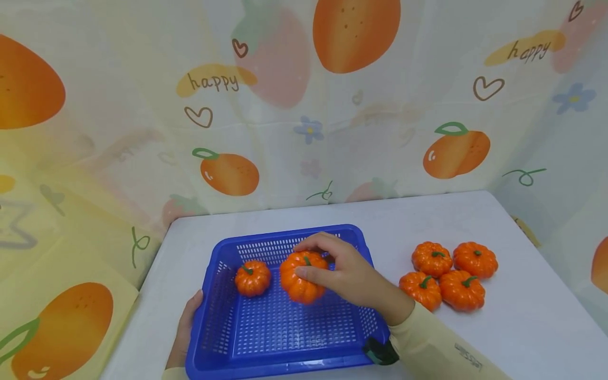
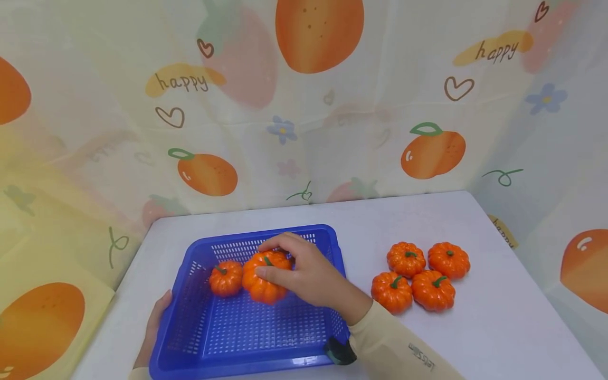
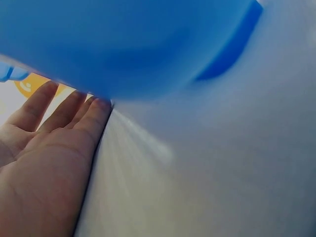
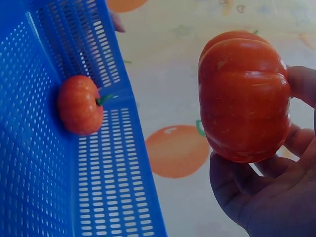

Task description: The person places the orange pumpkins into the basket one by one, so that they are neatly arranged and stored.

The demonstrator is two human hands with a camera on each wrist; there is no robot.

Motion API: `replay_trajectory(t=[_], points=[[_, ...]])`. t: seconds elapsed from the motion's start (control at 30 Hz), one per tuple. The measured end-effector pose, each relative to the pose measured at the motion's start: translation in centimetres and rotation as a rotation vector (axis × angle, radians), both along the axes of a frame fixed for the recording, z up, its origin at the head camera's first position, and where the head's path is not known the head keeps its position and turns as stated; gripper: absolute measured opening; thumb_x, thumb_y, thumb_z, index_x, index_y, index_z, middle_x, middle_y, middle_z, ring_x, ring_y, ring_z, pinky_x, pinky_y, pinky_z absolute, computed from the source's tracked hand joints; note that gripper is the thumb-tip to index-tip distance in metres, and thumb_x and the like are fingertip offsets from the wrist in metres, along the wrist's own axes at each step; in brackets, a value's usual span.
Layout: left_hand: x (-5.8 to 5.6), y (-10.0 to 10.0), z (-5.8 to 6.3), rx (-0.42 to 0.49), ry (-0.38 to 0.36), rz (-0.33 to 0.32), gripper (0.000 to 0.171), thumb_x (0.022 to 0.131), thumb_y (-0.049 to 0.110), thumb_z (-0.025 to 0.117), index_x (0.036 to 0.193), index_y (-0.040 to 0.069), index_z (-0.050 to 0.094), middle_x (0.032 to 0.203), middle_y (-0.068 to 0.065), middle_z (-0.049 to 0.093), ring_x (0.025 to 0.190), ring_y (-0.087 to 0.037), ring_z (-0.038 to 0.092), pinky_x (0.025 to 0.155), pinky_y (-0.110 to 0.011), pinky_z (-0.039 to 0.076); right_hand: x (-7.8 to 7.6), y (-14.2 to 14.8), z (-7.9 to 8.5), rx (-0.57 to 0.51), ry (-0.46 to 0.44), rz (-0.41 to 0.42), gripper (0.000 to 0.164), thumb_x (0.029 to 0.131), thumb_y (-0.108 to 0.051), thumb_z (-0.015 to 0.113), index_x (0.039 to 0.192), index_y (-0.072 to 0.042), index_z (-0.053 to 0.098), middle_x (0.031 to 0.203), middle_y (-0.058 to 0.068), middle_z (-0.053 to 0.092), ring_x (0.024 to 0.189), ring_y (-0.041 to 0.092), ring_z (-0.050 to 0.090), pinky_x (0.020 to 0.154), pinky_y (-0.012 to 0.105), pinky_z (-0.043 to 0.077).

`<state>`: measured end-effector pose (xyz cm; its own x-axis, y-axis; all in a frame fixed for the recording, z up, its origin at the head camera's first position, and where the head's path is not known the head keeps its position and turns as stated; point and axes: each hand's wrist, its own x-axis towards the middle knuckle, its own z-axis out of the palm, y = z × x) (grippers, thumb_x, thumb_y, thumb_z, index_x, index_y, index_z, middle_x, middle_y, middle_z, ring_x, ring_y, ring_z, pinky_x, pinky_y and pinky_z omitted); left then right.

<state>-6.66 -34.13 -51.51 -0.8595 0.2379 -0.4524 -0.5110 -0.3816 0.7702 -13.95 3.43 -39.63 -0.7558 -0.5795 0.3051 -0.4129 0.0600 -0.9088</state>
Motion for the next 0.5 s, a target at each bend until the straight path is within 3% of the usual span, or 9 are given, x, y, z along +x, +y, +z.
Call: replay_trajectory(t=[0.13, 0.27, 0.37, 0.5], points=[[0.0, 0.0, 0.0, 0.03, -0.023, -0.008, 0.075, 0.105, 0.079, 0.035, 0.165, 0.033, 0.036, 0.143, -0.011, 0.064, 0.125, -0.033, 0.064, 0.107, -0.059, 0.05, -0.1, -0.5, -0.1, 0.016, -0.018, 0.001, 0.033, 0.105, -0.023, 0.074, 0.136, -0.014, 0.071, 0.13, -0.001, 0.067, 0.113, 0.025, 0.063, 0.088, 0.041, 0.061], [-0.2, -0.3, -0.7, 0.03, 0.003, -0.001, 0.061, 0.107, 0.075, 0.033, 0.15, 0.04, 0.059, 0.141, -0.008, 0.066, 0.123, -0.03, 0.064, 0.106, -0.055, 0.051, -0.2, -1.1, -0.2, 0.032, -0.043, 0.016, 0.034, 0.105, -0.023, 0.074, 0.137, -0.012, 0.07, 0.131, 0.001, 0.066, 0.113, 0.025, 0.063, 0.087, 0.041, 0.062], [-0.3, -0.6, -1.1, 0.036, 0.026, -0.006, 0.058, 0.108, 0.073, 0.031, 0.141, 0.043, 0.068, 0.141, -0.006, 0.066, 0.124, -0.028, 0.063, 0.107, -0.054, 0.05, -0.3, -1.6, -0.3, 0.039, -0.046, 0.025, 0.034, 0.105, -0.024, 0.074, 0.137, -0.011, 0.069, 0.131, 0.001, 0.065, 0.114, 0.025, 0.063, 0.087, 0.04, 0.062], [-0.1, -0.3, -0.6, 0.148, 0.093, -0.057, 0.055, 0.11, 0.067, 0.033, 0.142, 0.039, 0.068, 0.137, -0.007, 0.067, 0.121, -0.027, 0.065, 0.102, -0.051, 0.054, -0.4, -2.1, -0.5, 0.046, -0.042, 0.029, 0.035, 0.105, -0.026, 0.074, 0.137, -0.012, 0.07, 0.132, 0.001, 0.065, 0.115, 0.024, 0.063, 0.086, 0.038, 0.063]])
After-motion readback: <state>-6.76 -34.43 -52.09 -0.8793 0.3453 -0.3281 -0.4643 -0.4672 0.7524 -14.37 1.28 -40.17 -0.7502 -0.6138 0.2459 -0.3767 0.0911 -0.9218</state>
